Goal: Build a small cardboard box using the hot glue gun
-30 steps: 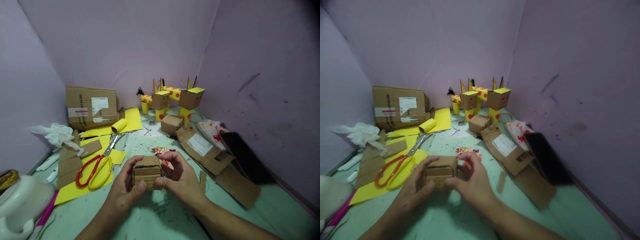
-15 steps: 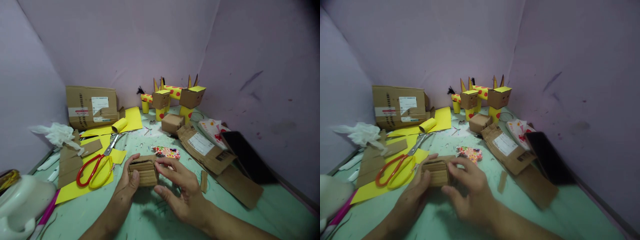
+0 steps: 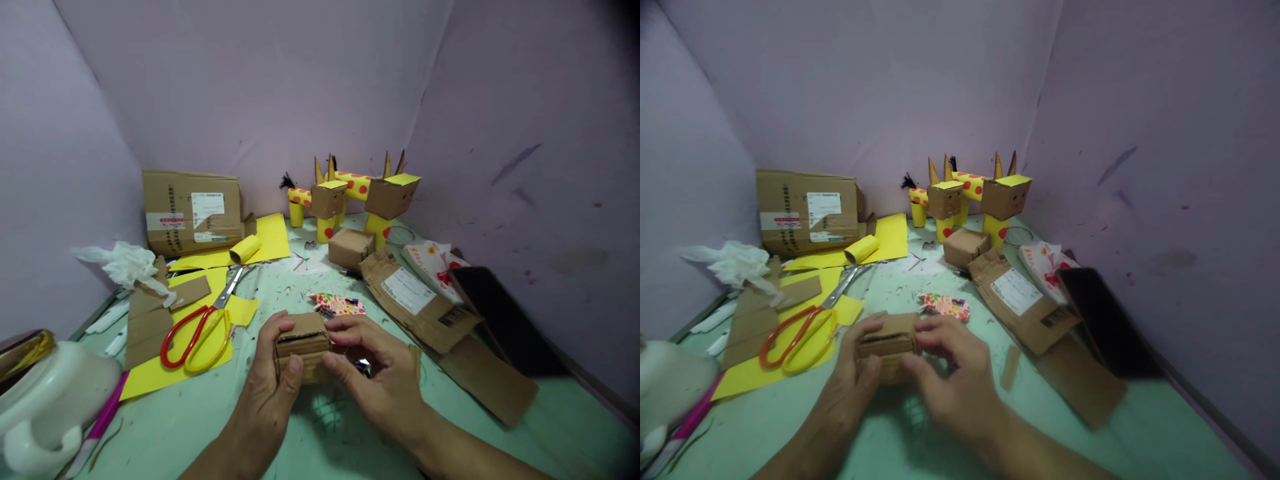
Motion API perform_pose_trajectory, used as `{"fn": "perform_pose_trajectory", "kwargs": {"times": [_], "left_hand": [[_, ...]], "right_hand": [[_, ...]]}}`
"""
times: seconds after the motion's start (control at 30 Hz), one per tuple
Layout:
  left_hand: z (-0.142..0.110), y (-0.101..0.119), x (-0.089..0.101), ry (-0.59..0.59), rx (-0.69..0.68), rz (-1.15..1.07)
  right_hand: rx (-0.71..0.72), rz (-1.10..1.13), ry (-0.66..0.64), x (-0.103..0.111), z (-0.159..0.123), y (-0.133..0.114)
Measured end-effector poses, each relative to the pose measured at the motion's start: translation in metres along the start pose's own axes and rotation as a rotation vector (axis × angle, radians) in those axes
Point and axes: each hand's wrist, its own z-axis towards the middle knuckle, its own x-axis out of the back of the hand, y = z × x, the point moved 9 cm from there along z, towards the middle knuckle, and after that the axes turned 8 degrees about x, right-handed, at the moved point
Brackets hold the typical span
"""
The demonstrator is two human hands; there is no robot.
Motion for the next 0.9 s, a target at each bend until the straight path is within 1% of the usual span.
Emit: {"fn": "perform_pose_trajectory", "kwargs": {"times": [0.03,0.13,0.2,0.23,0.3,0.33,0.37,0.43,0.5,0.57,0.63,0.73,0.8,0.83,0.9], "left_hand": [[0.000,0.002,-0.001,-0.024,-0.006,0.000],[0.004,0.002,0.000,-0.135,0.050,-0.022],[0.006,0.003,0.000,-0.250,0.068,-0.060],[0.007,0.004,-0.001,-0.327,0.066,-0.091],[0.005,0.004,-0.003,-0.475,0.063,-0.165],[0.004,0.003,-0.003,-0.522,0.055,-0.179],[0.004,0.002,-0.003,-0.553,0.050,-0.177],[0.002,-0.001,-0.004,-0.584,0.046,-0.149],[0.000,-0.003,-0.008,-0.600,0.064,-0.157],[0.001,-0.004,-0.011,-0.577,0.094,-0.226],[0.006,-0.005,-0.010,-0.496,0.119,-0.314],[0.014,-0.006,-0.001,-0.320,0.125,-0.400],[0.016,-0.012,0.003,-0.234,0.167,-0.433],[0.016,-0.015,0.002,-0.221,0.204,-0.445],[0.014,-0.021,-0.006,-0.258,0.272,-0.473]], "right_hand": [[-0.047,0.030,-0.011,0.000,0.000,0.005],[-0.224,0.201,-0.039,-0.001,0.003,0.026],[-0.400,0.367,-0.061,-0.004,0.001,0.043],[-0.506,0.451,-0.089,-0.008,-0.001,0.049],[-0.727,0.597,-0.201,-0.022,-0.012,0.057],[-0.820,0.655,-0.275,-0.029,-0.019,0.056],[-0.888,0.704,-0.347,-0.036,-0.026,0.053],[-0.963,0.782,-0.464,-0.048,-0.037,0.044],[-0.989,0.838,-0.530,-0.056,-0.045,0.038],[-1.003,0.887,-0.527,-0.060,-0.048,0.036],[-0.999,0.931,-0.460,-0.062,-0.046,0.039],[-0.982,0.971,-0.314,-0.059,-0.037,0.045],[-0.997,0.976,-0.263,-0.058,-0.036,0.048],[-1.002,0.967,-0.242,-0.058,-0.036,0.049],[-0.989,0.926,-0.215,-0.056,-0.036,0.050]]}}
